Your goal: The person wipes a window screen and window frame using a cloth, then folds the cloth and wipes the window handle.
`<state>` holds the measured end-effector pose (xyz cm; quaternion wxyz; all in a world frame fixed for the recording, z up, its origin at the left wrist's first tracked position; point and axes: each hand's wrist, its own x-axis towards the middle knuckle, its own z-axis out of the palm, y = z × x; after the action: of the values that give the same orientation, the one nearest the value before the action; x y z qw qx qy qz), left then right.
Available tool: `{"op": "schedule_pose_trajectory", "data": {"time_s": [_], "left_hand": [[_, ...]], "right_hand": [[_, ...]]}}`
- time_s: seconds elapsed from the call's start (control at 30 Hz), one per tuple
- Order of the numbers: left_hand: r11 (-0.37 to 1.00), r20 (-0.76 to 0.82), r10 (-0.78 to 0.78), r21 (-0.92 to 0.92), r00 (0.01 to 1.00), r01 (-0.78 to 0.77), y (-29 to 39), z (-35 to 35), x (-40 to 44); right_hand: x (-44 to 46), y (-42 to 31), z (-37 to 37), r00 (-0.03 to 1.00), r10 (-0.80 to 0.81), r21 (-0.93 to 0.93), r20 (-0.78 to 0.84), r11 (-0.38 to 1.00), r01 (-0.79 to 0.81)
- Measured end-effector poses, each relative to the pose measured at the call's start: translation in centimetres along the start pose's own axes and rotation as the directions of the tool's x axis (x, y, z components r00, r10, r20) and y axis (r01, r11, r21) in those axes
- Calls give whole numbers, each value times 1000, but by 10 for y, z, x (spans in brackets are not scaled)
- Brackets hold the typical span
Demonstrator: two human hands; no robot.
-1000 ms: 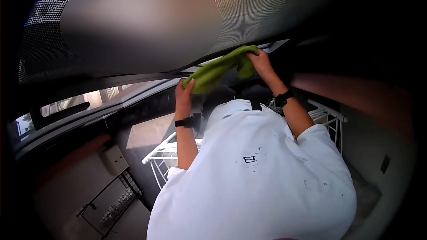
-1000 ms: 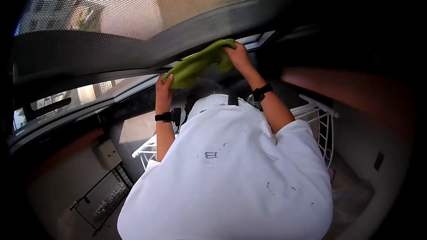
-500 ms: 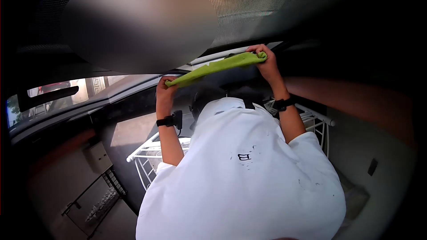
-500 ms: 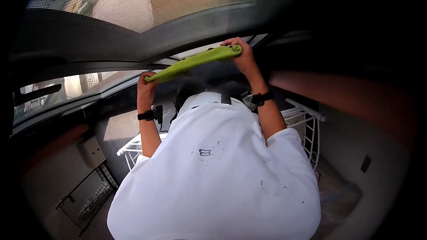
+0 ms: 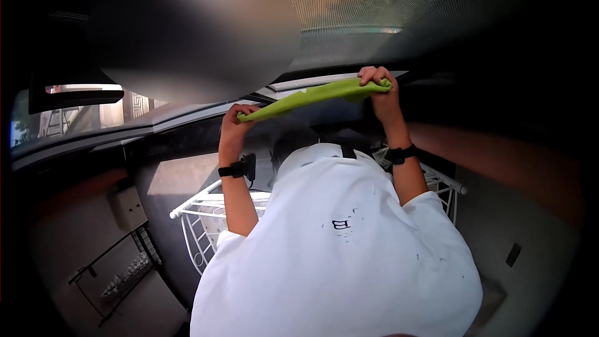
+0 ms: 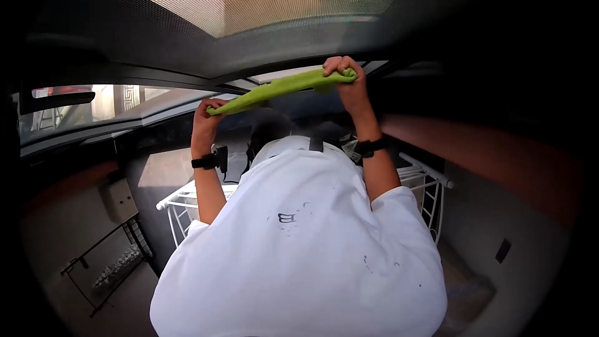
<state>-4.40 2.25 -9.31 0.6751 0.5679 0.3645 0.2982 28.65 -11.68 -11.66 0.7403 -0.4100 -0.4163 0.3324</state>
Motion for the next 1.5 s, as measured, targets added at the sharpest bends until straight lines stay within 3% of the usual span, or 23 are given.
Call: {"op": "schedule_pose_trajectory", "data": {"time_s": [0.13,0.2,0.53,0.63,0.67,0.73,0.77,0.93,1.0,1.13,1.2,1.33,1.5], "left_hand": [[999,29,-27,-22,999,28,-6,0,-9],[999,-11,-32,-8,999,32,-8,1,-12],[993,-55,-89,-77,995,85,-9,-4,-23],[992,-52,-117,-43,992,115,-11,-2,-23],[988,-53,-156,-22,986,155,-11,0,-23],[982,-18,-165,86,986,166,-12,2,-22],[979,9,-190,77,982,189,-11,4,-24],[965,83,-262,35,962,260,-12,26,-18],[963,144,-262,-26,954,268,-13,26,-17],[953,139,-304,60,943,298,-8,19,-18],[925,133,-373,126,918,358,-2,18,-23],[897,141,-344,341,928,281,4,10,-25],[921,177,-365,215,914,326,17,21,-32]], "right_hand": [[0,-1,4,992,105,124,-67,988,-96],[2,-16,11,923,383,189,-30,909,-371],[-1,-10,13,950,307,96,-56,949,-301],[-6,-2,1,948,308,-256,-78,913,-318],[-10,1,-4,950,298,-258,-89,914,-311],[-11,3,-14,907,367,-580,-205,701,-415],[-15,11,-21,922,311,-613,-232,689,-387],[10,7,-4,855,301,-451,-423,748,-487],[19,27,7,850,325,-390,-414,781,-488],[12,42,12,825,347,-342,-446,786,-515],[5,44,11,734,569,-559,-370,495,-665],[-9,33,17,871,422,-475,-252,730,-491],[11,45,18,855,359,-309,-375,821,-480]]}}
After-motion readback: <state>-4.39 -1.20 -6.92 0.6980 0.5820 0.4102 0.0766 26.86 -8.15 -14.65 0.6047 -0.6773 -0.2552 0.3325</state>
